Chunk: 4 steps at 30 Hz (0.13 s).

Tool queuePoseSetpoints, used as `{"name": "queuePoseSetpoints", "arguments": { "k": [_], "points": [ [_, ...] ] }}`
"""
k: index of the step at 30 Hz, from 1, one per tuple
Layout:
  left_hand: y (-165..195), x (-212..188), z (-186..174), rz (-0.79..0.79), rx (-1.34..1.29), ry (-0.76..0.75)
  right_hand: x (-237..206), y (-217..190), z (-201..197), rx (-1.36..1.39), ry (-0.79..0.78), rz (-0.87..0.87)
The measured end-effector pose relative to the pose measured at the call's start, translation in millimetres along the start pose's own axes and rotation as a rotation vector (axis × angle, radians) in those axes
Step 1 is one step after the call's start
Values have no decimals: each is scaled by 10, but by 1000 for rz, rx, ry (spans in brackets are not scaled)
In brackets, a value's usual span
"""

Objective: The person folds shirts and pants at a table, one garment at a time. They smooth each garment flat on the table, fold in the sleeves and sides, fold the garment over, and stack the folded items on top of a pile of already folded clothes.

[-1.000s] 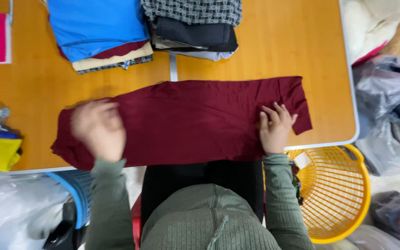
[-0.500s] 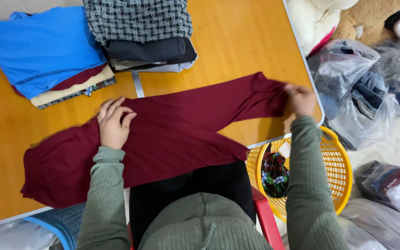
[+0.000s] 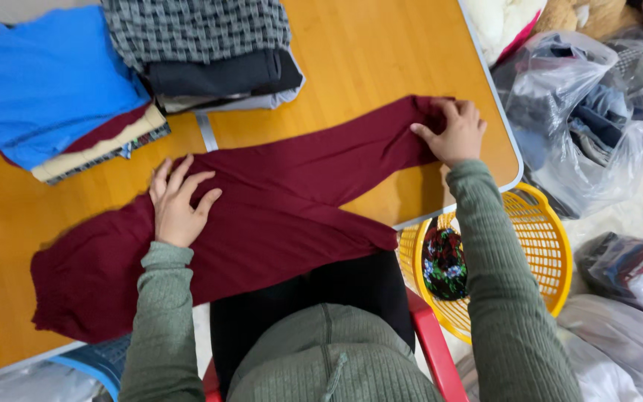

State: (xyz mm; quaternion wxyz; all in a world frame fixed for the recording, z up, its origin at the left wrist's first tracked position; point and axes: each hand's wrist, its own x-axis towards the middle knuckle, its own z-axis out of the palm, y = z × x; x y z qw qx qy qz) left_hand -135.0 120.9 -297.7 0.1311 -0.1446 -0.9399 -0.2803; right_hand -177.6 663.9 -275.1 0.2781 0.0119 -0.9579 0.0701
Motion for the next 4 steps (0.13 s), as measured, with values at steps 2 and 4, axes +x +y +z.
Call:
{"name": "queuePoseSetpoints", "arguments": {
  "k": [2, 4],
  "points": [
    [-39, 37, -11, -21, -14, -10, 189, 68, 164, -44, -130, 155],
    [-94, -6, 27, -48, -12, -23, 416, 421, 182, -12, -407, 472]
  ]
}}
